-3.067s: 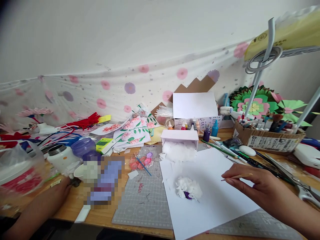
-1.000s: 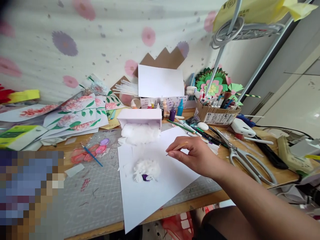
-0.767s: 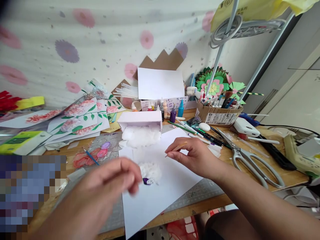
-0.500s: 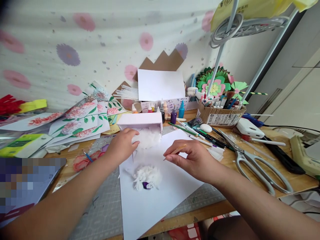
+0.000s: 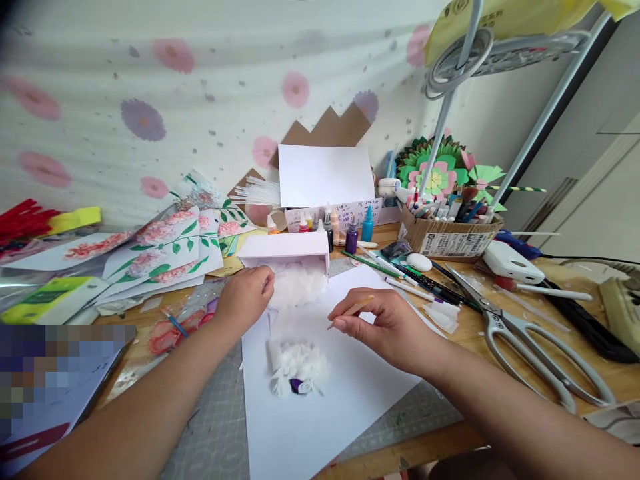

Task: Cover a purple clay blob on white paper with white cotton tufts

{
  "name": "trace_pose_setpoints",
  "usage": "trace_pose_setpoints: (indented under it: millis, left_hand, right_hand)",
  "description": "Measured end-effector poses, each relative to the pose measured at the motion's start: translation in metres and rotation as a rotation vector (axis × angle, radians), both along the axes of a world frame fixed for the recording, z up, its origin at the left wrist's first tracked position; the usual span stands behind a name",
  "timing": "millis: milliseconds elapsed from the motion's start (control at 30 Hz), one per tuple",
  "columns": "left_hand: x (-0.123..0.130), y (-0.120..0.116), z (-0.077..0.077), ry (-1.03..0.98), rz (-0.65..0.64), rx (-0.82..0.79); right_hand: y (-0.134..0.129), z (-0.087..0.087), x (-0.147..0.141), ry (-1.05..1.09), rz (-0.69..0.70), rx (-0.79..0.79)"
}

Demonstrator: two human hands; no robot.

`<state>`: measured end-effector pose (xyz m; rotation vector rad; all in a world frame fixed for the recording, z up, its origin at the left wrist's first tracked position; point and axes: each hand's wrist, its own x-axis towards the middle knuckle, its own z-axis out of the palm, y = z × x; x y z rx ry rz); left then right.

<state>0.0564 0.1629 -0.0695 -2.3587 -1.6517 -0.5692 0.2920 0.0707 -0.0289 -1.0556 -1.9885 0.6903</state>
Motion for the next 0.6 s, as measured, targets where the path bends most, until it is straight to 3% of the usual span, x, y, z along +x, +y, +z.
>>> trace_pose_setpoints:
  millis: [67, 133, 233, 333, 400, 500, 600]
  left_hand:
    - [-0.002, -0.006, 0.004, -0.132, -0.007, -0.069]
    - [-0.004, -0.016, 0.012, -0.348, -0.085, -0.240]
    - [-0.010, -0.034, 0.031, -0.594, -0.360, -0.649]
    - [-0.015, -0.047, 0.047, -0.582, -0.601, -1.042]
    - [-0.015, -0.052, 0.052, -0.556, -0.684, -1.177]
    - [-0.013, -0.055, 0.051, -0.494, -0.747, -1.272]
    - [-0.008, -0.055, 0.044, -0.368, -0.757, -1.266]
  right_hand:
    - [-0.001, 0.001, -0.002, 0.018, 0.006, -0.016]
    - [-0.004, 0.002, -0.003, 0.035, 0.013, -0.066]
    - [-0.009, 0.001, -0.009, 0.055, 0.058, -0.196]
    - [-0.014, -0.006, -0.019, 0.039, 0.177, -0.313]
    - [-0.015, -0.013, -0.027, 0.024, 0.241, -0.314]
    - [-0.014, -0.024, -0.035, 0.018, 0.260, -0.256]
    - [-0.012, -0.030, -0.036, -0.015, 0.244, -0.233]
